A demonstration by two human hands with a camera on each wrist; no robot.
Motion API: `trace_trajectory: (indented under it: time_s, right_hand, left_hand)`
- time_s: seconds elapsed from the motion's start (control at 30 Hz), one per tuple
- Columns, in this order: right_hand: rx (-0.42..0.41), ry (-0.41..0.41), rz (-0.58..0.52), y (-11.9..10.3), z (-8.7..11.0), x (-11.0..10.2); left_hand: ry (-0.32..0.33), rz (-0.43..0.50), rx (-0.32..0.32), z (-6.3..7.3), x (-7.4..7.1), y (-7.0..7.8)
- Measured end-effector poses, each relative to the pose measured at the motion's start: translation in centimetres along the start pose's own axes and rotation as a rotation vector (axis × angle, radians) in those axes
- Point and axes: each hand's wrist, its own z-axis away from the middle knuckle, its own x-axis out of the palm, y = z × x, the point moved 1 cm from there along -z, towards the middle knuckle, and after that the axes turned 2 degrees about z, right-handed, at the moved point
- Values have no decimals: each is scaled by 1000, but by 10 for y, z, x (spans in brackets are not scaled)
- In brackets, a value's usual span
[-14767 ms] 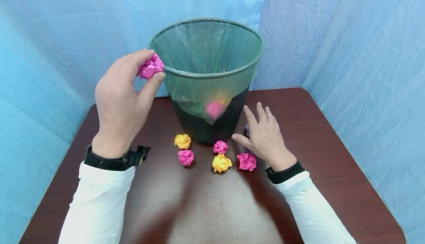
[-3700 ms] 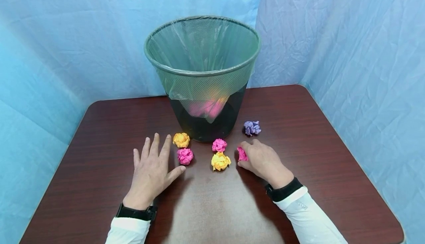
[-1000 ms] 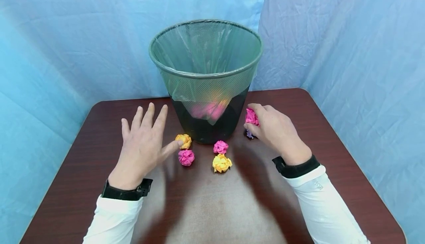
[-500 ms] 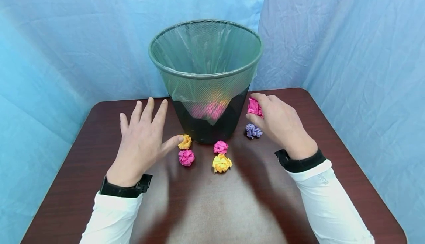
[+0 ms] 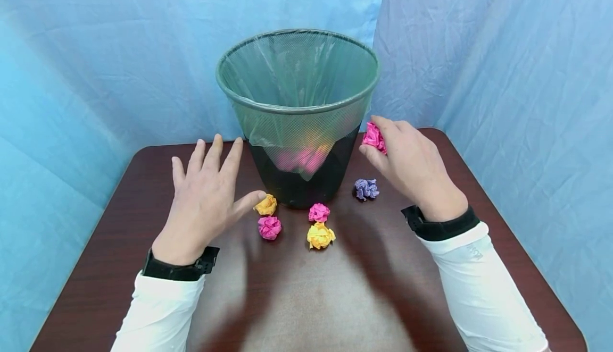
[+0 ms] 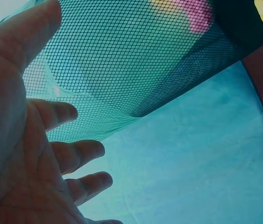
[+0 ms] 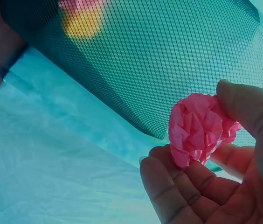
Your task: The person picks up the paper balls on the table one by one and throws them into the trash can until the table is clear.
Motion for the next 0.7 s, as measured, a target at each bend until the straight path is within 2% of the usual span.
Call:
trace_trajectory:
  time_s: [0.37, 0.7]
  right_hand:
    - [-16, 73, -15, -3, -8, -20]
    - [-53, 214, -57, -9, -13, -41]
  left_hand:
    - [-1, -3, -4, -1, -5, 3]
    - [-8, -22, -12, -2, -11, 6]
